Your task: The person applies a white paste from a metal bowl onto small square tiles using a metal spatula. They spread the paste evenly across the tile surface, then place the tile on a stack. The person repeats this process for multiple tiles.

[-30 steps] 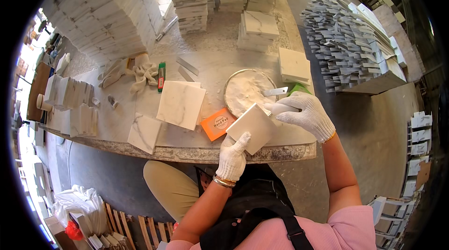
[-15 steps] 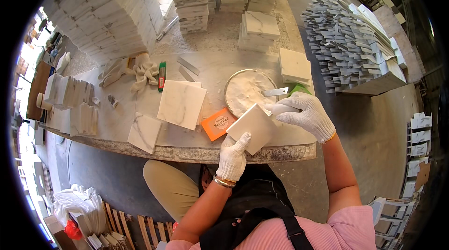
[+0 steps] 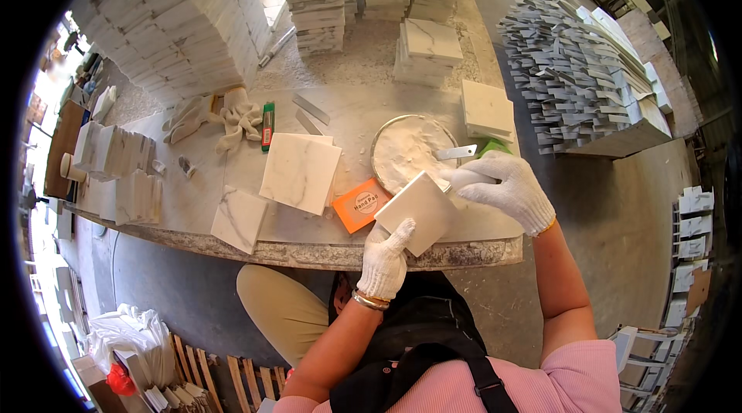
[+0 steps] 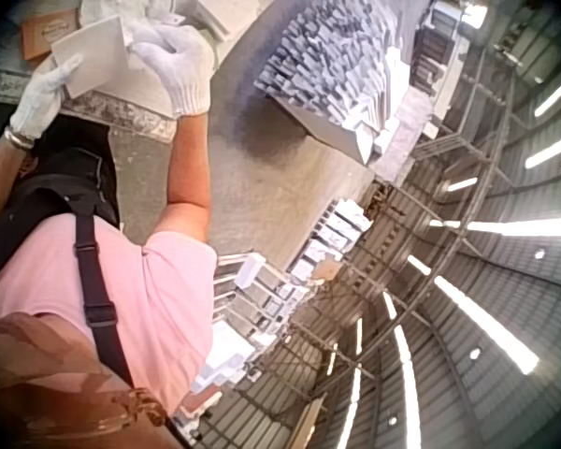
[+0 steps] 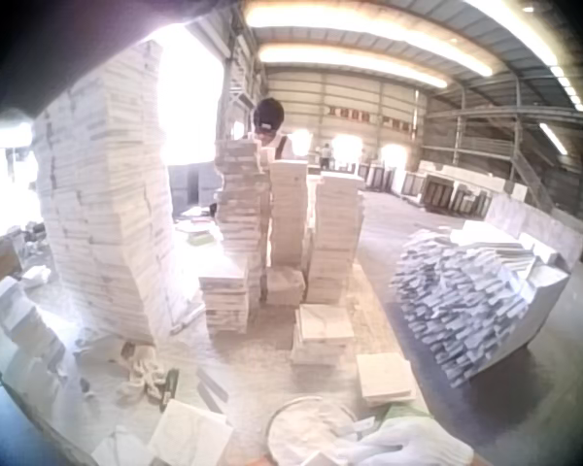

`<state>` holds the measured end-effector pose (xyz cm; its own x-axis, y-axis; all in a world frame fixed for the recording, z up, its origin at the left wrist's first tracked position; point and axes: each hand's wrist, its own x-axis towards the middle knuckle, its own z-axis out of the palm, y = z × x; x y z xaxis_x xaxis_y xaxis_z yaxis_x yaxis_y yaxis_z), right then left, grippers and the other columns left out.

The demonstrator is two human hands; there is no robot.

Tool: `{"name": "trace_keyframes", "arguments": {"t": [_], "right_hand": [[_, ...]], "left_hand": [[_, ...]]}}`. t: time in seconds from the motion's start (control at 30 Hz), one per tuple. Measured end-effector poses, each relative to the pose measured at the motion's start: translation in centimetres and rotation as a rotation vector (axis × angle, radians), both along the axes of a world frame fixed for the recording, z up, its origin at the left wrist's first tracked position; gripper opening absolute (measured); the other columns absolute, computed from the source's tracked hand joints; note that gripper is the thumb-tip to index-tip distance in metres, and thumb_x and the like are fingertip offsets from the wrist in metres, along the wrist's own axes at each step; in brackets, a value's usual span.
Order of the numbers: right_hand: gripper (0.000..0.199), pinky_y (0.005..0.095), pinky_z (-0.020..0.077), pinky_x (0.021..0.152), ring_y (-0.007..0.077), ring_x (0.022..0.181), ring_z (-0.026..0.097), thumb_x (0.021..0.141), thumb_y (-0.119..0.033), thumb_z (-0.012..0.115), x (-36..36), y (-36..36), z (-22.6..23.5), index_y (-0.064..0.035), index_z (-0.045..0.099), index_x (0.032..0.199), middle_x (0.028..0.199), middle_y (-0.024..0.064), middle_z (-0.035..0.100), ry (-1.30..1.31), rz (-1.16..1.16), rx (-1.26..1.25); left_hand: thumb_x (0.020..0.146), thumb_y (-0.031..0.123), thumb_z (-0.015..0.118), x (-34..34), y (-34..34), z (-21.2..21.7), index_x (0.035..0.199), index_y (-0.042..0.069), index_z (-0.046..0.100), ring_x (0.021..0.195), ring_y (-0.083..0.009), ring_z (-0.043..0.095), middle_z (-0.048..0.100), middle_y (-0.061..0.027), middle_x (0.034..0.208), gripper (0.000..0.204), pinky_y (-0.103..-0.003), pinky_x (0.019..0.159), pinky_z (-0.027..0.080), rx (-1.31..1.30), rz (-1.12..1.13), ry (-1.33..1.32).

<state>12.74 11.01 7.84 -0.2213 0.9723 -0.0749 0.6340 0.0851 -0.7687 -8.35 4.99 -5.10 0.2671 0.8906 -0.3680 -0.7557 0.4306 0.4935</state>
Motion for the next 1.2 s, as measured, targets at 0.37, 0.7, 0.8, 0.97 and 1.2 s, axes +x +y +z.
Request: {"name": "trace_keyframes", "arguments": {"t": [0.37, 0.7, 0.8, 0.97, 1.2], "right_hand": [[0.035, 0.0282, 0.0525, 0.079, 0.0107, 0.088, 0.068, 0.081, -0.026, 0.078, -0.6, 5.8, 1.6, -0.0034, 0.075, 0.108, 0.094, 0.0050, 0.071, 0.176, -0.114, 0.070], [0.032, 0.0341, 0.0504, 0.081, 0.0241, 0.091, 0.067, 0.076, -0.027, 0.075, -3.2, 16.0, -4.4, -0.0074, 0.071, 0.101, 0.096, 0.0104, 0.072, -0.064, 0.032, 0.003], [0.027, 0.0310, 0.0510, 0.081, 0.0200, 0.087, 0.066, 0.076, -0.021, 0.075, -3.7, 17.1, -5.2, -0.0079, 0.071, 0.099, 0.094, 0.0072, 0.072, -0.277, 0.075, -0.013], [0.028, 0.0326, 0.0520, 0.079, 0.0232, 0.088, 0.067, 0.075, -0.019, 0.074, -2.7, 17.1, -6.4, -0.0105, 0.072, 0.102, 0.095, 0.0082, 0.072, -0.260, 0.107, 0.059], [0.024, 0.0343, 0.0521, 0.079, 0.0247, 0.090, 0.069, 0.087, -0.027, 0.065, -0.9, 10.0, -0.4, -0.0111, 0.075, 0.101, 0.098, 0.0104, 0.073, -0.445, -0.107, 0.228]], "left_hand": [[0.095, 0.011, 0.066, -0.1, 0.0, 0.2, 0.137, 0.001, 0.052, 0.105, -0.0201, 0.065, 0.065, -0.0087, 0.120, 0.045, -0.035, 0.085, 0.055, -0.019, -0.022, 0.035], [0.095, 0.010, 0.068, 0.0, -0.2, -0.5, 0.137, 0.001, 0.052, 0.114, -0.0222, 0.062, 0.063, -0.0090, 0.126, 0.046, -0.039, 0.097, 0.052, -0.005, -0.002, 0.024], [0.095, 0.009, 0.067, 0.0, -0.2, -0.5, 0.136, 0.001, 0.053, 0.114, -0.0220, 0.062, 0.063, -0.0086, 0.126, 0.045, -0.039, 0.097, 0.052, -0.006, 0.004, 0.021], [0.095, 0.009, 0.067, -0.1, -0.2, -0.4, 0.136, 0.002, 0.054, 0.113, -0.0205, 0.062, 0.063, -0.0079, 0.126, 0.044, -0.037, 0.097, 0.052, -0.014, -0.009, 0.015], [0.096, 0.005, 0.065, 0.0, -0.3, -0.4, 0.138, -0.001, 0.052, 0.116, -0.0188, 0.060, 0.063, -0.0090, 0.129, 0.045, -0.034, 0.100, 0.049, -0.007, 0.015, -0.021]]}}
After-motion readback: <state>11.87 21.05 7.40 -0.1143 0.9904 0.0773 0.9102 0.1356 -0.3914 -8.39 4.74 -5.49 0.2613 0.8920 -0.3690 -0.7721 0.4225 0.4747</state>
